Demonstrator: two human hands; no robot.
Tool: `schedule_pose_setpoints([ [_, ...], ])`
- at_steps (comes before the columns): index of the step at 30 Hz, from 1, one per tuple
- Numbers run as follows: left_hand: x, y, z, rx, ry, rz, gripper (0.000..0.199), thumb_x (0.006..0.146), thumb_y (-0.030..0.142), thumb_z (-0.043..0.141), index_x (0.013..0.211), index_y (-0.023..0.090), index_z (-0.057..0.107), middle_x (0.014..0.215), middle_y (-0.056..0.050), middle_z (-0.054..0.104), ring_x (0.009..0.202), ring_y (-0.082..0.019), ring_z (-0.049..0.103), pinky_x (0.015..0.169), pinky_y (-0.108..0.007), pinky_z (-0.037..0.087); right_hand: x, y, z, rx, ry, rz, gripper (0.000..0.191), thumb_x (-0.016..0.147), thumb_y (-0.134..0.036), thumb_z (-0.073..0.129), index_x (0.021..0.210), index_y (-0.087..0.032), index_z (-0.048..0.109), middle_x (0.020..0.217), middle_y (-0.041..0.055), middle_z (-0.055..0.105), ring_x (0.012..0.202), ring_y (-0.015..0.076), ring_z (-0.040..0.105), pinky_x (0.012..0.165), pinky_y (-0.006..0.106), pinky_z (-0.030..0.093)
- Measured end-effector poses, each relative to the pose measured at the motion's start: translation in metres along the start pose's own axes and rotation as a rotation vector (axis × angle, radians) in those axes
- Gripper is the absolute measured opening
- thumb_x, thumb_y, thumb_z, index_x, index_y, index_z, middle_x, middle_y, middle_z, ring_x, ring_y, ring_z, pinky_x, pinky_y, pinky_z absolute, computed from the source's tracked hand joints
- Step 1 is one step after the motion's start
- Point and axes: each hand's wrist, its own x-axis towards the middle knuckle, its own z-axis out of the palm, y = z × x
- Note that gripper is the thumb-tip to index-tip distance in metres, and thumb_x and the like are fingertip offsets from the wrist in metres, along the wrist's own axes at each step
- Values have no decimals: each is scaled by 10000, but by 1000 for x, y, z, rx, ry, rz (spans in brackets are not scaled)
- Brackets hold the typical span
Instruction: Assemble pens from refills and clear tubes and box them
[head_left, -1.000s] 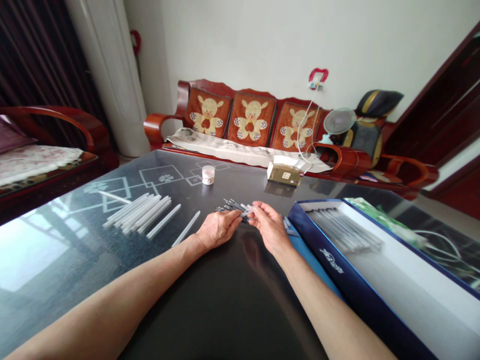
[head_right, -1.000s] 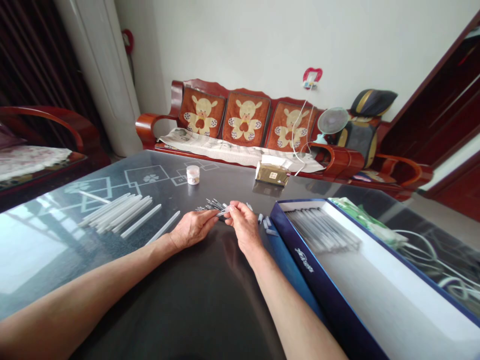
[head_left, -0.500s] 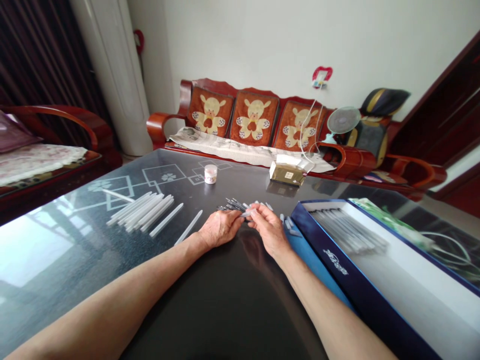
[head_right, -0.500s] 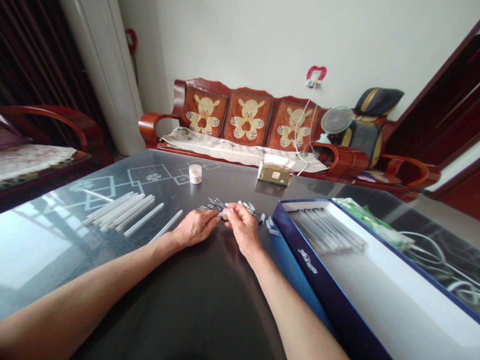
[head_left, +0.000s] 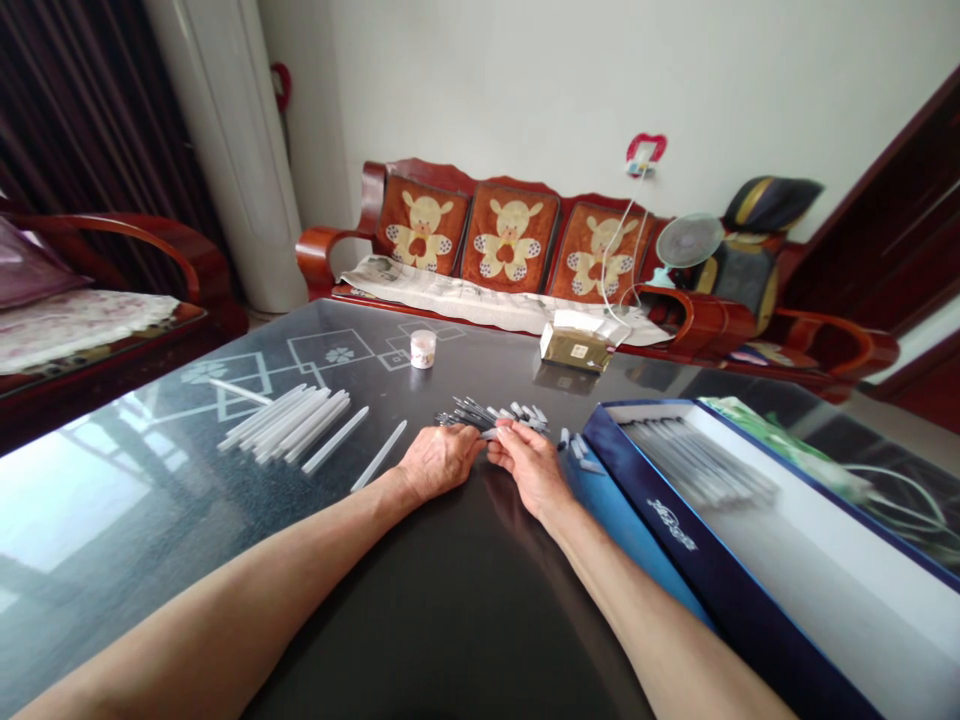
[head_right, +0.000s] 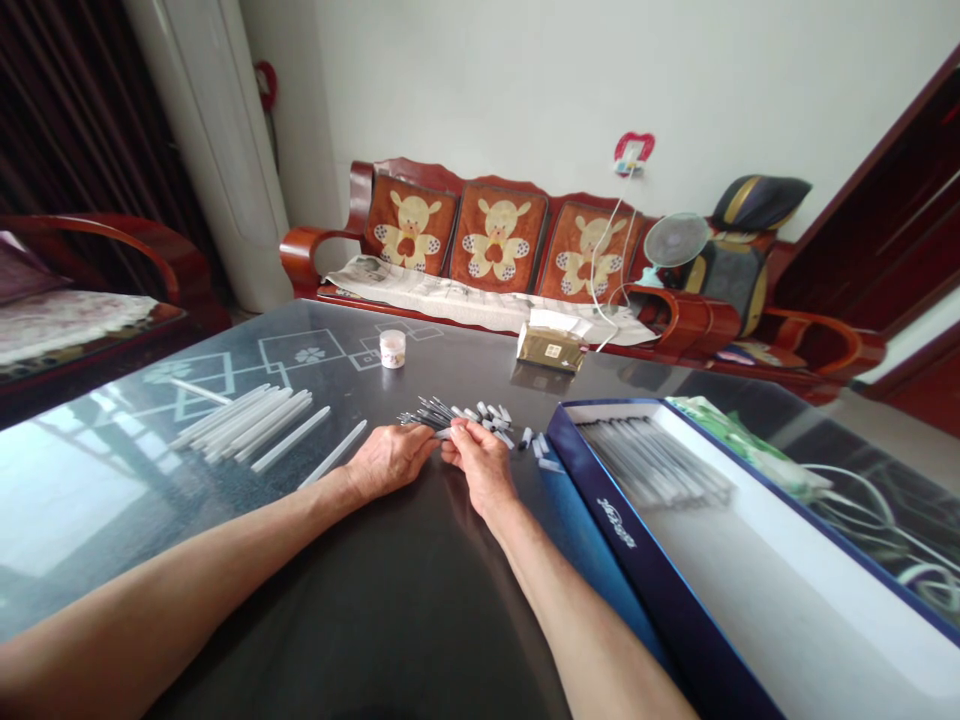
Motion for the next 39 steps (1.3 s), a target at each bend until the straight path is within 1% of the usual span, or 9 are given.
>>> schedule_pose_setpoints([
  [6, 0, -1, -1, -35, 1, 8, 299, 977, 326, 386, 876, 157, 610, 827, -66, 664, 751, -182, 653, 647, -257, 482, 2, 0, -2, -197, -39, -88, 262, 696, -376, 714, 864, -205, 609, 721, -27, 630, 657, 124, 614, 675, 283, 534],
  [10, 1, -7, 4, -20, 114, 80, 311, 981, 372, 394, 970, 179, 638, 843, -62, 658, 813, -184, 640, 708, -265, 500, 3, -19, -9, -792, -162, -366, 81, 779, -284, 603, 823, -216, 606, 747, -17, 640, 698, 144, 600, 701, 276, 503],
  [16, 2, -14, 13, -74, 288, 196, 419, 950, 332, 473, 1321, 137, 464, 1030, -117, 667, 909, -219, 638, 840, -341, 526, -7, -53, -1, -1562, -381, -649, 184, 855, -183, 523, 925, -197, 692, 893, 54, 653, 839, 164, 609, 794, 267, 445],
  [19, 2, -13, 6, -72, 373, 219, 513, 926, 304, 502, 1397, 138, 379, 1187, -163, 607, 1088, -269, 582, 954, -416, 483, -13, -75, -3, -1722, -363, -659, 217, 880, -200, 497, 922, -191, 710, 908, 70, 644, 854, 169, 607, 788, 257, 438],
  [22, 3, -12, 0, -65, 474, 167, 610, 894, 281, 530, 1448, 165, 301, 1375, -189, 475, 1268, -326, 456, 1040, -504, 406, -16, -113, -28, -1769, -227, -676, 236, 871, -203, 507, 936, -188, 733, 970, 77, 644, 913, 169, 601, 835, 243, 427],
  [25, 4, -14, 1, -81, 495, 135, 605, 894, 236, 498, 1457, 184, 283, 1392, -184, 453, 1278, -324, 446, 1030, -509, 413, -19, -155, -77, -1863, 77, -569, 253, 857, -243, 522, 963, -199, 747, 933, 73, 666, 873, 177, 612, 806, 249, 429],
  [28, 4, -17, 6, -89, 472, 151, 552, 898, 203, 463, 1434, 201, 328, 1371, -165, 469, 1248, -307, 471, 1019, -492, 426, -20, -177, -130, -1984, 317, -279, 236, 820, -238, 543, 914, -221, 758, 876, 59, 707, 827, 192, 632, 748, 262, 433],
  [32, 5, -18, 7, -71, 443, 159, 457, 906, 188, 435, 1363, 201, 420, 1305, -146, 514, 1182, -287, 506, 994, -469, 444, -18, -167, -174, -1952, 360, 3, 185, 770, -200, 575, 789, -214, 758, 839, 77, 727, 789, 203, 652, 697, 283, 437],
  [39, 3, -16, 8, -34, 373, 179, 319, 926, 179, 397, 1194, 161, 570, 1105, -130, 617, 951, -224, 570, 881, -389, 490, -12, -143, -188, -1948, 362, 48, 183, 794, -286, 586, 822, -208, 749, 867, 132, 714, 818, 269, 669, 676, 352, 450],
])
